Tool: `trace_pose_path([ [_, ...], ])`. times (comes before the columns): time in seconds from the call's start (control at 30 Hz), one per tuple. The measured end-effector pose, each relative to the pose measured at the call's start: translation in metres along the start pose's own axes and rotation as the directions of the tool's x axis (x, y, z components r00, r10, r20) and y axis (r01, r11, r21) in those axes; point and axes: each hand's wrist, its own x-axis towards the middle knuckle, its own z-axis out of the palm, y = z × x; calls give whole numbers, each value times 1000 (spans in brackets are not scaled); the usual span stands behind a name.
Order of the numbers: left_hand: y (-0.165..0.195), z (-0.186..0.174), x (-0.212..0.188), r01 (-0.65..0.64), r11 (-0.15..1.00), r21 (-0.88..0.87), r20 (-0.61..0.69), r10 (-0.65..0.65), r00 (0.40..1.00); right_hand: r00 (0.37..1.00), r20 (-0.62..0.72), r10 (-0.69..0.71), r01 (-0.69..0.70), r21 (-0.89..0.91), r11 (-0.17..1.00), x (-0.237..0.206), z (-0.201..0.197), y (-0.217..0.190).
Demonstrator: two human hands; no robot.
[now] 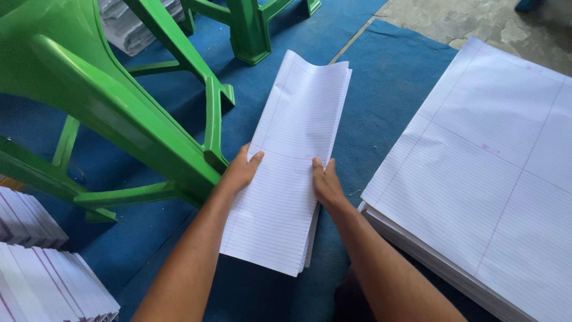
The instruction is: The person folds large sheets of lined paper in half using a small rectangular tool to crease the fold. They then place the folded sheets onto a growing stack to the left.
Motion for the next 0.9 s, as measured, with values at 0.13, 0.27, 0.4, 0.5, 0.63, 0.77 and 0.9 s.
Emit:
trace_pose_path([
  [0.13, 27, -8, -11, 96, 964, 247, -26, -92, 995, 994, 83, 67, -67, 9, 998, -9, -15, -22],
  [0.27, 57, -7, -22, -114, 924, 365, -152, 180, 972, 992, 6, -125, 124, -173, 977, -34, -52, -63],
  [0.4, 88, 10, -41, -319, 858, 402, -198, 422, 885, 990, 67, -121, 129, -125, 984, -70, -108, -103],
  [0.5, 112, 34, -72, -551, 711, 436, -173, 668, 724, 978, 95, -186, 195, -101, 976, -106, -164, -112],
  [0.63, 151, 83, -127, -750, 569, 335, -121, 816, 565, 961, 92, -262, 271, -98, 958, -143, -240, -98],
  [0.77, 205, 149, -182, -876, 377, 301, 0, 919, 395, 963, 36, -268, 270, -97, 958, -174, -321, -62],
  [0.9, 250, 218, -230, -933, 275, 232, 142, 939, 312, 972, -64, -228, 207, -239, 949, -215, -398, -16],
])
